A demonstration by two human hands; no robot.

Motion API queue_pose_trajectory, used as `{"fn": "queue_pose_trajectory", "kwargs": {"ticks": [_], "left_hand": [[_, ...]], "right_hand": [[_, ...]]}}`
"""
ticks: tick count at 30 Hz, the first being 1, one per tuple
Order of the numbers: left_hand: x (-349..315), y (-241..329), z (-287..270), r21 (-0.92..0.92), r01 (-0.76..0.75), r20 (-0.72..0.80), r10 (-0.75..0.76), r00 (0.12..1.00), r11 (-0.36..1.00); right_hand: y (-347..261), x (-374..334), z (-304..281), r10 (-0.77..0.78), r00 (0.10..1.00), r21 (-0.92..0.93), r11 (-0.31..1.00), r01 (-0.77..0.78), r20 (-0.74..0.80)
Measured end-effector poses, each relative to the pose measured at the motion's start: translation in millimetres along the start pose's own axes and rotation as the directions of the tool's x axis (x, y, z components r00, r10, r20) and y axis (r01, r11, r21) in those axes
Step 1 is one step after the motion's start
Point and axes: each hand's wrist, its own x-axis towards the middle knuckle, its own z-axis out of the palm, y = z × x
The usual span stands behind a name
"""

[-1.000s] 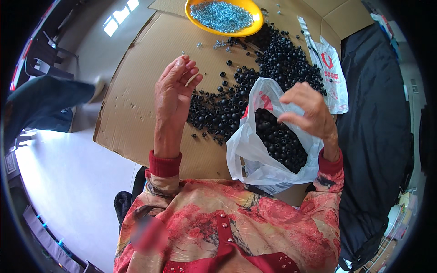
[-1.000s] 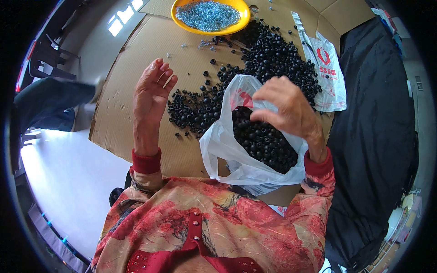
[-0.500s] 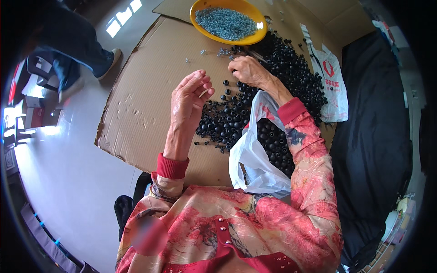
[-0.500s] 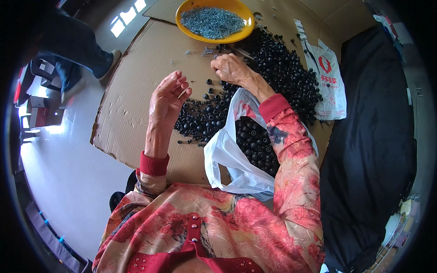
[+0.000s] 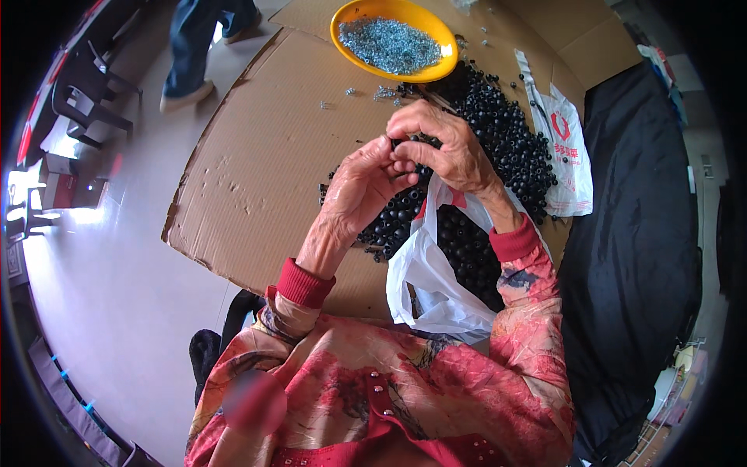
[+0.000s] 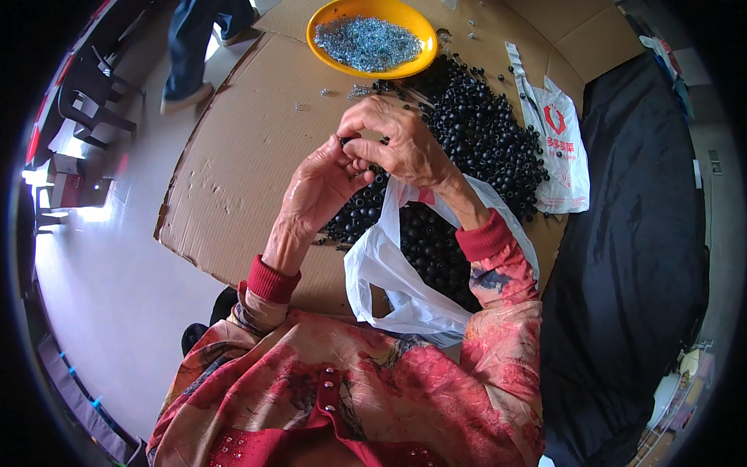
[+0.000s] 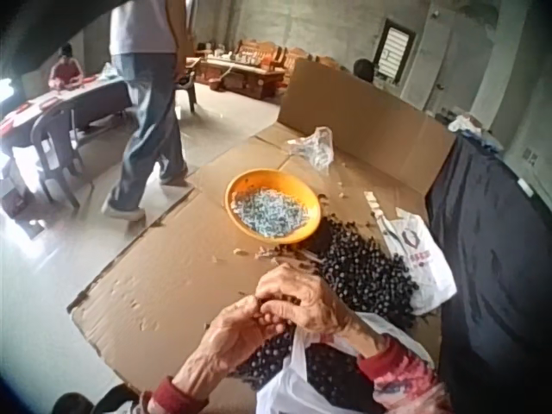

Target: The person is assembling small black plastic fasteners or grommets by hand.

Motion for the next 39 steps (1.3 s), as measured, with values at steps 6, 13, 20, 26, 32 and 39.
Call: {"fn": "queue_pose_trajectory", "kwargs": {"ticks": [6,13,20,26,32,39], "left_hand": [[-2.1,-9.4,-18.3,0.109,-0.010,0.053,0.004,0.999,0.994],[-0.6,4.9,-22.6,0.149,-0.088,-0.056,0.097,0.994,0.985],[2.7,16.2,-28.5,0.175,-0.144,-0.108,0.165,0.980,0.974],[2.8,21.8,-31.7,0.230,-0.178,-0.138,0.213,0.967,0.957],[2.2,23.3,-37.8,0.273,-0.177,-0.171,0.229,0.958,0.946],[2.2,29.7,-42.5,0.290,-0.205,-0.251,0.281,0.926,0.935]], "right_hand": [[3.5,-13.3,-8.5,0.052,0.998,0.018,0.998,-0.053,0.019],[110.2,3.6,-6.7,0.408,0.909,-0.198,0.887,-0.416,-0.082],[137.8,8.9,18.6,0.398,0.914,-0.461,0.797,-0.390,-0.083],[125.1,9.6,15.3,0.438,0.899,-0.426,0.813,-0.398,-0.005],[118.9,16.6,23.5,0.282,0.958,-0.412,0.867,-0.280,-0.055],[133.1,13.5,18.4,0.271,0.962,-0.377,0.887,-0.265,-0.039]]}}
